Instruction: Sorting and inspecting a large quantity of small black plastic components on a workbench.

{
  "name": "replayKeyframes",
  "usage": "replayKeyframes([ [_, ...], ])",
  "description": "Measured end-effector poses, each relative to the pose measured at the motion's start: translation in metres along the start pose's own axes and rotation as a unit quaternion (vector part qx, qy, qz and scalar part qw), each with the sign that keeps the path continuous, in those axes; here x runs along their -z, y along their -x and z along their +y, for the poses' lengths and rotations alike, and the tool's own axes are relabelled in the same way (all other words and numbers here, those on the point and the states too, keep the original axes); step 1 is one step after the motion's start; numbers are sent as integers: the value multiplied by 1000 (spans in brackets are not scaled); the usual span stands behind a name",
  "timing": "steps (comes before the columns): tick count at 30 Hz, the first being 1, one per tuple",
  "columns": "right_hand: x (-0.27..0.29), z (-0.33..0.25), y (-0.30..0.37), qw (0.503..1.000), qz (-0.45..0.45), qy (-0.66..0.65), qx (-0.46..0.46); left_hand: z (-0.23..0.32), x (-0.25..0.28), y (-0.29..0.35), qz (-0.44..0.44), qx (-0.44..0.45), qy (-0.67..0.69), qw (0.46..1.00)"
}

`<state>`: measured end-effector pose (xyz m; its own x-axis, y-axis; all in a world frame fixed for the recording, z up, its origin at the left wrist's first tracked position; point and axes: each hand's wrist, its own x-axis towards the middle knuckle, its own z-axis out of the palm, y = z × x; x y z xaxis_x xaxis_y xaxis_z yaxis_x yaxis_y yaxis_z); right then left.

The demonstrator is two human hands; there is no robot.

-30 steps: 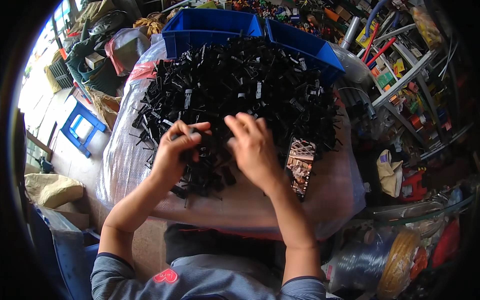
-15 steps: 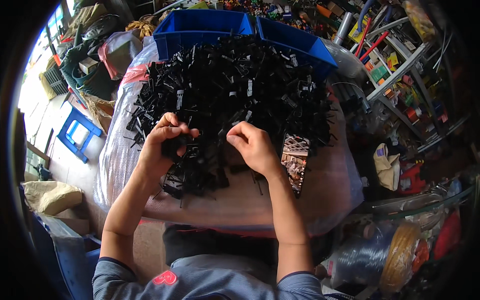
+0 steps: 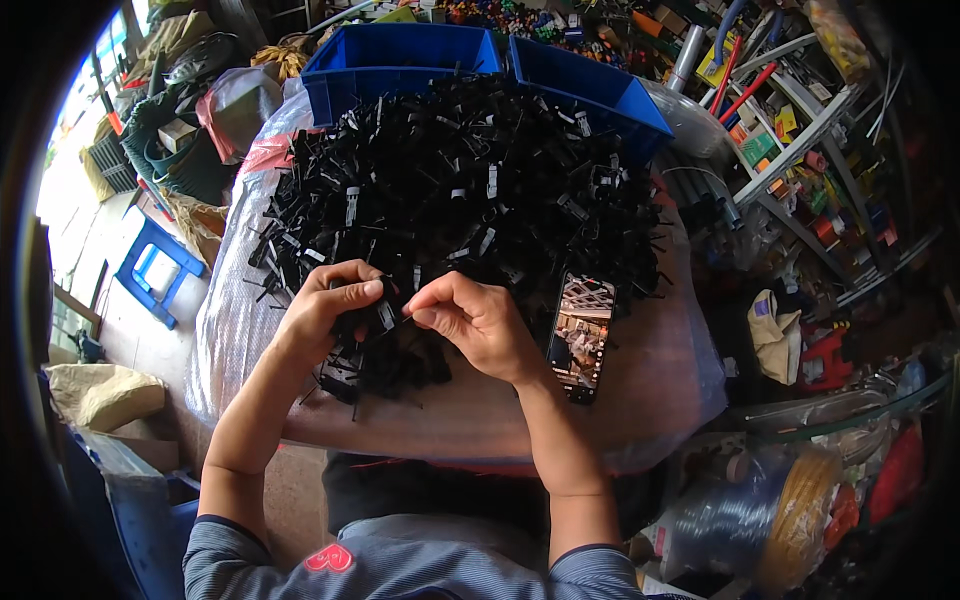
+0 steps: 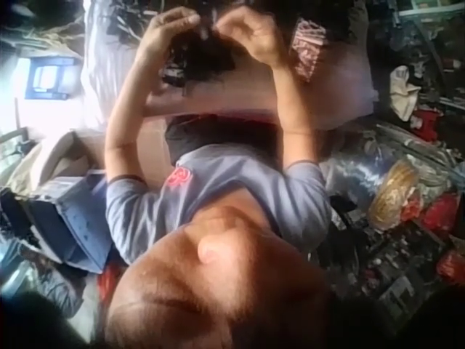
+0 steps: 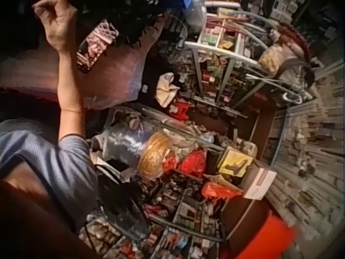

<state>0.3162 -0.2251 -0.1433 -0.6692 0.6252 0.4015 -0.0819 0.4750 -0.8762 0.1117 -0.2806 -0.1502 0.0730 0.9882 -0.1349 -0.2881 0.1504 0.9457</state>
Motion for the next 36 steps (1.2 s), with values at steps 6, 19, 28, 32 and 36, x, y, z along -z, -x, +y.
replayKeyframes([
  [6,-17,7,-2,962,171,-201,-74,-2,-2,0,41,-38,-62,996],
  [19,-17,14,0,939,56,-271,-206,-15,-17,9,77,-358,-320,874],
  [28,-14,-2,0,990,33,-6,-134,-7,-16,10,94,-298,-261,913],
  [32,-26,-13,0,973,35,225,48,3,-3,6,77,-57,9,995],
  [36,-24,-7,-4,903,59,380,194,-3,-8,6,55,-32,10,998],
])
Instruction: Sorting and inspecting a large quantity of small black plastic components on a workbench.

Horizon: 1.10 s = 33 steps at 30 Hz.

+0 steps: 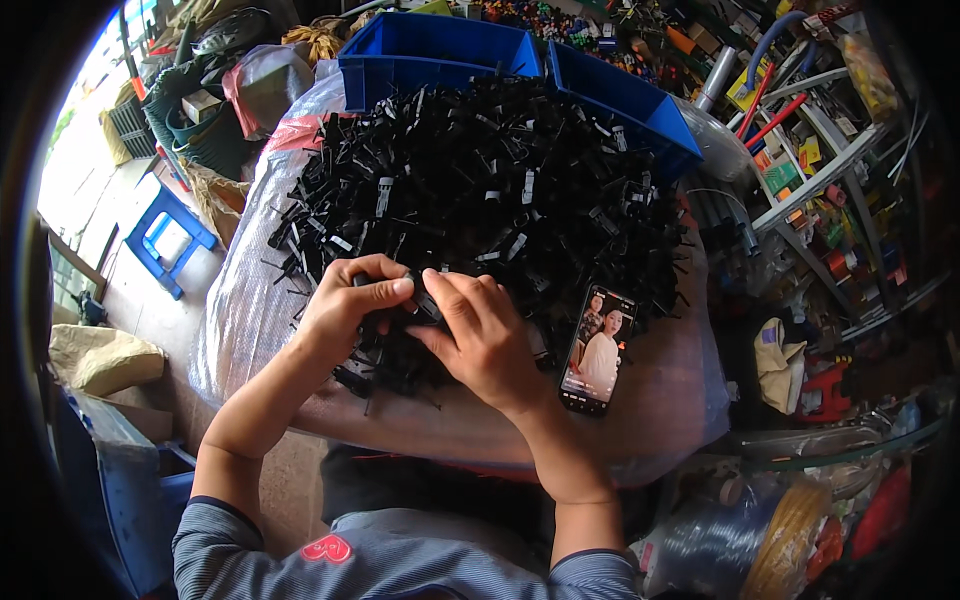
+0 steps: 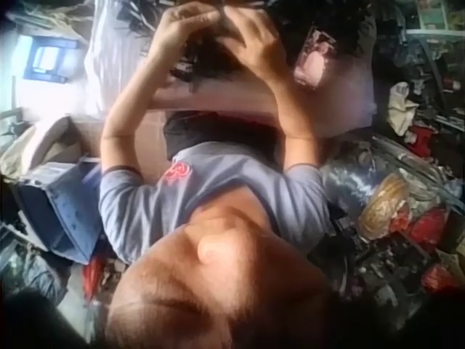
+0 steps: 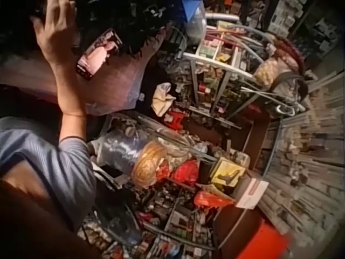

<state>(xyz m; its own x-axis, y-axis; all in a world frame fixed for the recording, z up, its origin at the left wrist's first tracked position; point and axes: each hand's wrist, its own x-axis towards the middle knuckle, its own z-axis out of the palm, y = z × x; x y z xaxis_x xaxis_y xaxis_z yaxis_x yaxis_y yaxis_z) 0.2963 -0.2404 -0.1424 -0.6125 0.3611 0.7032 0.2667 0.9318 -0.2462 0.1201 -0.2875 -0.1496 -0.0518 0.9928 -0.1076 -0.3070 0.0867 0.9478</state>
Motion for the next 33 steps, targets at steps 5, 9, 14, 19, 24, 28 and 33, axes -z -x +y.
replayKeyframes([
  [5,-8,0,4,999,24,49,3,-4,-9,3,-6,-19,-48,999],
  [9,-12,2,6,999,12,24,-22,-4,-15,10,6,-30,-117,993],
  [14,-16,-2,11,999,12,46,-26,-13,-15,11,14,-114,-146,983],
  [19,-20,-2,13,998,26,44,-40,-15,-17,9,18,-101,-125,987],
  [24,-14,2,3,998,-6,21,-52,-9,-14,0,12,-34,56,998],
  [28,-13,-6,-4,1000,1,9,-30,-1,-6,-1,16,-27,160,987],
  [33,4,4,3,997,31,-32,-60,19,17,-19,73,-6,176,982],
])
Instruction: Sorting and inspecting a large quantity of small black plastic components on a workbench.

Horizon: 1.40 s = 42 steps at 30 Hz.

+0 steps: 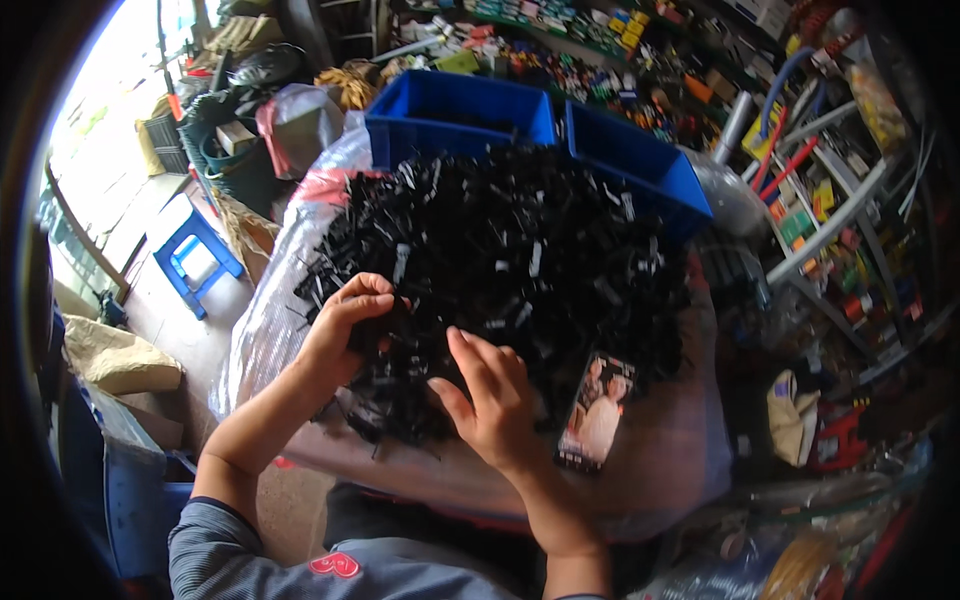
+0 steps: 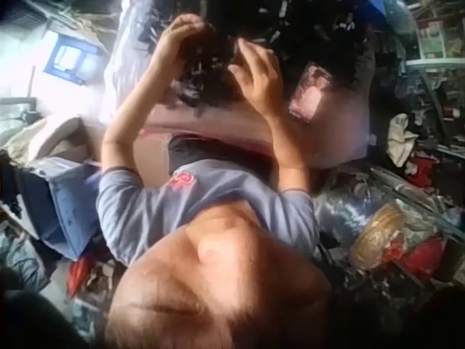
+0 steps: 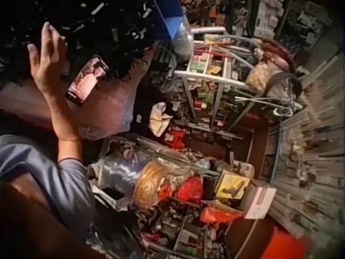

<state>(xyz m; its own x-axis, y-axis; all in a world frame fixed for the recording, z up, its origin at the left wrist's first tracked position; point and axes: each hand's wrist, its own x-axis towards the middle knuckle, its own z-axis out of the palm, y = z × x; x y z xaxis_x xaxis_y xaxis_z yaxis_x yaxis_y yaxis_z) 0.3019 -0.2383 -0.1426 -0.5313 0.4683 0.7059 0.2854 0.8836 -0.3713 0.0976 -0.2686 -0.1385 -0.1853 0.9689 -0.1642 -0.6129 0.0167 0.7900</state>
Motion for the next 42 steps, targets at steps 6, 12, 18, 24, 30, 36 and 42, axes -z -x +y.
replayKeyframes([
  [6,11,-5,4,999,-22,1,-47,85,-18,-111,6,-150,-41,988],
  [12,1,-5,8,997,-72,-15,-21,172,-47,-301,115,-291,-218,924],
  [18,-10,1,11,992,-115,-24,36,168,-38,-298,73,-402,-300,862],
  [24,-9,-1,16,986,-141,-56,65,68,-39,-113,-93,-205,-250,942],
  [30,-21,-1,17,981,-140,-82,103,7,28,-29,28,-365,-473,801],
  [36,-5,-15,10,983,-112,-51,135,6,39,-39,38,-510,-580,635],
  [42,31,3,-63,982,-141,-120,32,4,70,-46,117,-475,-641,592],
])
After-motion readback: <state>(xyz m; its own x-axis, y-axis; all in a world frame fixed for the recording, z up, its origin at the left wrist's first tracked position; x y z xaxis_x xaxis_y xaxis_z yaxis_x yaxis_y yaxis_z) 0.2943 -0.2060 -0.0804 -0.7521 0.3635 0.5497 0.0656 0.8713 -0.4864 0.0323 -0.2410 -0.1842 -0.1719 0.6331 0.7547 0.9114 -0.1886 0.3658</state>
